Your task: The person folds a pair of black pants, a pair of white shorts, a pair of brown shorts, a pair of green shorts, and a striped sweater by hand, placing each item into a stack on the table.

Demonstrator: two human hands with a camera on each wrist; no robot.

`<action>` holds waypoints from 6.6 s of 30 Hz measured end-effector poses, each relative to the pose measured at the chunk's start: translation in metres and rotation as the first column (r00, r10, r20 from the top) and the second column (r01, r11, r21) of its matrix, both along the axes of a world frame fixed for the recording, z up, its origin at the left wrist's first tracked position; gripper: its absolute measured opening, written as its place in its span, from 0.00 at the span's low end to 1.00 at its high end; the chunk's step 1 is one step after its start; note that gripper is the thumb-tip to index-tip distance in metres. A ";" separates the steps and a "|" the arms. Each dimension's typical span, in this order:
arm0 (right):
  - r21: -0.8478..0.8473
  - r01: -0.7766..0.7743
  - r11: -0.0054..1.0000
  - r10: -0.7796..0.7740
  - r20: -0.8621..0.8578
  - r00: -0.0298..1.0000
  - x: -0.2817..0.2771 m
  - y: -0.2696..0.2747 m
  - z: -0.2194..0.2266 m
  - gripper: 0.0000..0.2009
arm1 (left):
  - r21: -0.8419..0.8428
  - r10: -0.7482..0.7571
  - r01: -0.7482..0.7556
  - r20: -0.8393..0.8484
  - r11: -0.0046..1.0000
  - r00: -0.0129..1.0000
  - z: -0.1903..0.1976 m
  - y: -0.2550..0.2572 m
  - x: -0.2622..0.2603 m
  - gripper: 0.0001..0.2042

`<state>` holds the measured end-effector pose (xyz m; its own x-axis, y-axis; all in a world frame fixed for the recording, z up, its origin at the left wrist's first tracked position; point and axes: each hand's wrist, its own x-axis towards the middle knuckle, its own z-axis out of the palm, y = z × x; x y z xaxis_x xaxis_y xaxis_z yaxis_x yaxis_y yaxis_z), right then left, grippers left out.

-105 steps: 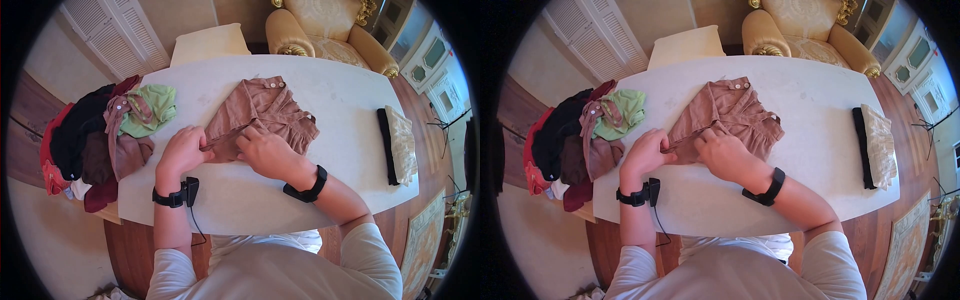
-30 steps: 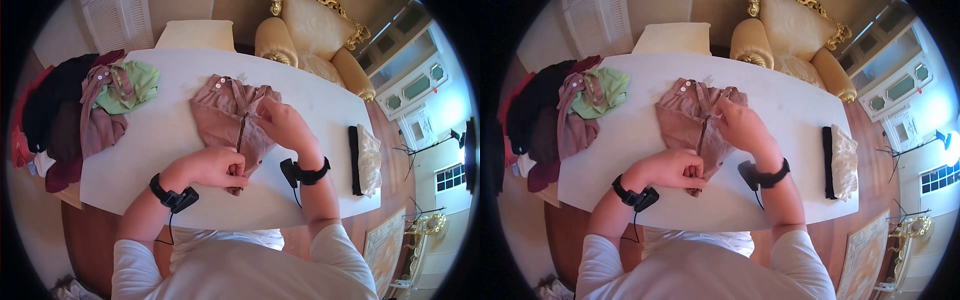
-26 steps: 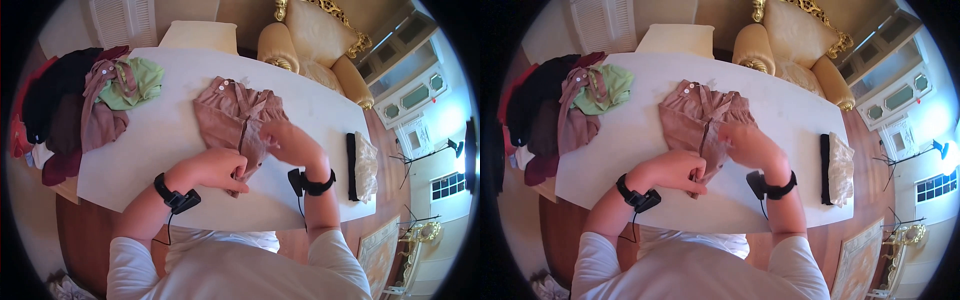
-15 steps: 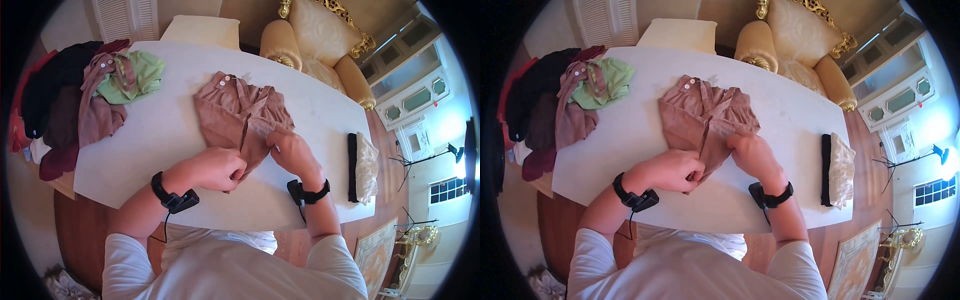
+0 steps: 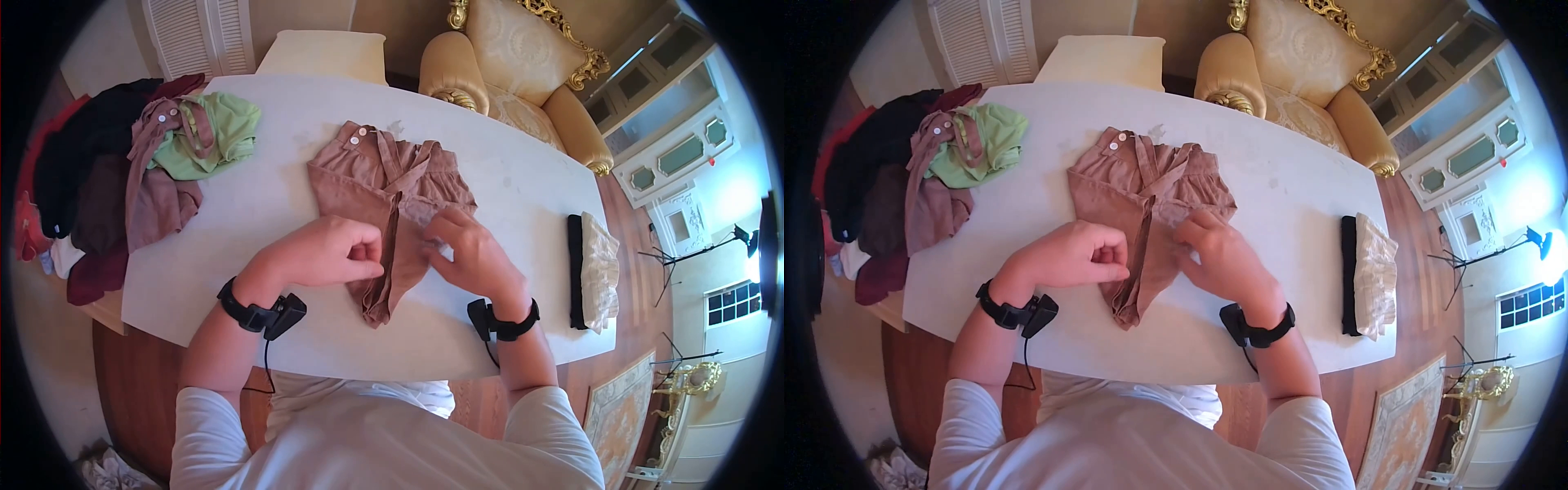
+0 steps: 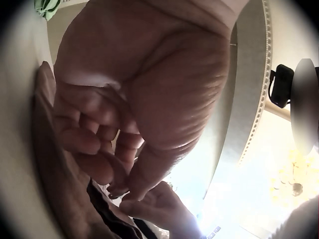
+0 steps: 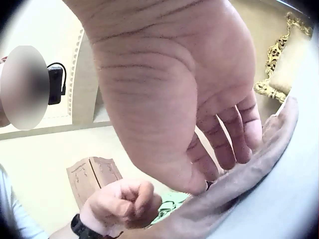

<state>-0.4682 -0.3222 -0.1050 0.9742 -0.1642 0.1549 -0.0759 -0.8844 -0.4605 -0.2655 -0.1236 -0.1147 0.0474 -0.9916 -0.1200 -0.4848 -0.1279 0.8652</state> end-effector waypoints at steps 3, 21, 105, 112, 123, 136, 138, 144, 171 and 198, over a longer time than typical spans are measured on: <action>-0.047 -0.082 0.996 0.083 0.017 0.996 0.002 0.009 -0.009 0.19 | 0.006 0.046 -0.046 0.044 0.999 0.998 -0.007 -0.002 0.006 0.13; 0.178 -0.252 0.951 0.281 -0.162 0.946 -0.009 0.035 0.010 0.15 | -0.120 0.008 0.035 0.337 0.992 0.941 -0.007 0.014 0.015 0.18; 0.444 0.207 0.872 -0.298 0.146 0.943 0.038 0.014 -0.046 0.20 | -0.153 0.410 -0.386 0.185 0.910 0.893 -0.039 -0.013 0.022 0.11; 0.278 0.150 0.949 -0.216 0.224 0.950 0.027 0.021 -0.028 0.30 | -0.171 0.476 -0.451 0.153 0.876 0.866 -0.047 -0.008 0.026 0.09; 0.353 0.109 0.929 -0.202 0.239 0.950 0.033 0.018 -0.049 0.28 | -0.243 0.532 -0.490 0.154 0.837 0.832 -0.052 -0.012 0.027 0.07; 0.161 0.045 0.986 -0.097 0.333 0.938 0.043 0.011 -0.063 0.12 | -0.533 0.404 -0.124 0.448 0.837 0.798 -0.011 -0.011 -0.008 0.11; 0.133 0.033 0.991 -0.080 0.363 0.928 0.043 0.010 -0.070 0.10 | -0.453 0.255 0.022 0.541 0.891 0.802 -0.022 -0.011 -0.015 0.22; 0.011 0.105 0.994 -0.104 0.277 0.955 0.034 0.013 -0.055 0.11 | -0.095 0.091 -0.039 0.644 0.995 0.760 -0.040 -0.010 -0.016 0.34; -0.034 -0.096 0.995 0.097 0.019 0.995 0.052 -0.036 -0.029 0.30 | -0.107 0.224 -0.200 0.604 0.974 0.765 -0.051 -0.018 -0.001 0.36; 0.130 -0.170 0.977 0.178 -0.050 0.983 0.050 -0.014 -0.028 0.08 | -0.433 0.312 -0.117 0.414 0.894 0.855 -0.041 -0.025 -0.006 0.13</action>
